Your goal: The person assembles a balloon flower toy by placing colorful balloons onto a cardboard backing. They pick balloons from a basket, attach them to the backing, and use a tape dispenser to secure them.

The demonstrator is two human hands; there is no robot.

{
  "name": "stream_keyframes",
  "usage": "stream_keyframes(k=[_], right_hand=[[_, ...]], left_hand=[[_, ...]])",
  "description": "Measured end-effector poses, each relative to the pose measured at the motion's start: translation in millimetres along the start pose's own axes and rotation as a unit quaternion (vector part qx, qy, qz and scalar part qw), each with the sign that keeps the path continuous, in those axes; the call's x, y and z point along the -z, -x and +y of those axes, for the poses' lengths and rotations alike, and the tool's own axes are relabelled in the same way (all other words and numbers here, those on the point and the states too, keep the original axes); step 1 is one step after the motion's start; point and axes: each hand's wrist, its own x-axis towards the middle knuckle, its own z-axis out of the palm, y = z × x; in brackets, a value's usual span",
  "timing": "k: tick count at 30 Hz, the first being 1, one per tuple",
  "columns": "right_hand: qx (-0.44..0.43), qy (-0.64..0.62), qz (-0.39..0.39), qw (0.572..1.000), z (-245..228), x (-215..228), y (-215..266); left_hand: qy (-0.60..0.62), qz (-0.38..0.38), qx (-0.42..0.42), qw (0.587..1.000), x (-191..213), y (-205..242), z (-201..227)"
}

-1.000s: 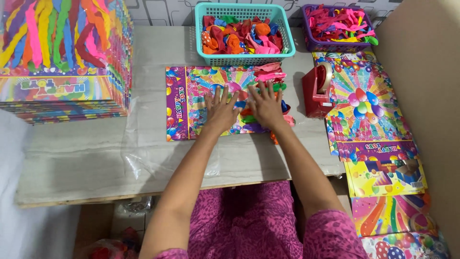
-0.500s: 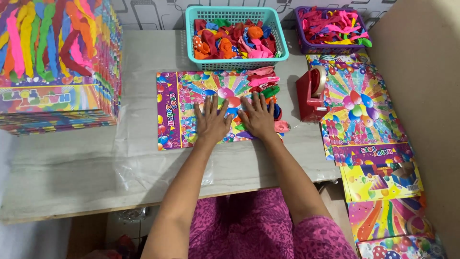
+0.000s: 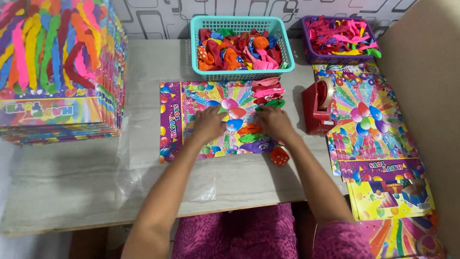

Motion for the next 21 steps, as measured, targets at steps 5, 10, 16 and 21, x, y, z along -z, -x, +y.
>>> stream_keyframes(k=[5, 10, 16, 21], right_hand=[[-0.025, -0.12, 0.084, 0.989, 30, 50, -72], [-0.033, -0.195, 0.116, 0.973, 39, 55, -151], [-0.038, -0.183, 0.068, 0.98, 51, -4, -226], [-0.084, -0.142, -0.043, 0.985, 25, 17, -225]], left_hand=[[0.215, 0.1, 0.0, 0.972, 90, -63, -18], [0.204, 0.199, -0.094, 0.954, 121, -130, -10], [0.009, 0.057, 0.021, 0.998, 100, -165, 3], [-0.064, 0.154, 0.133, 0.977, 73, -178, -29]])
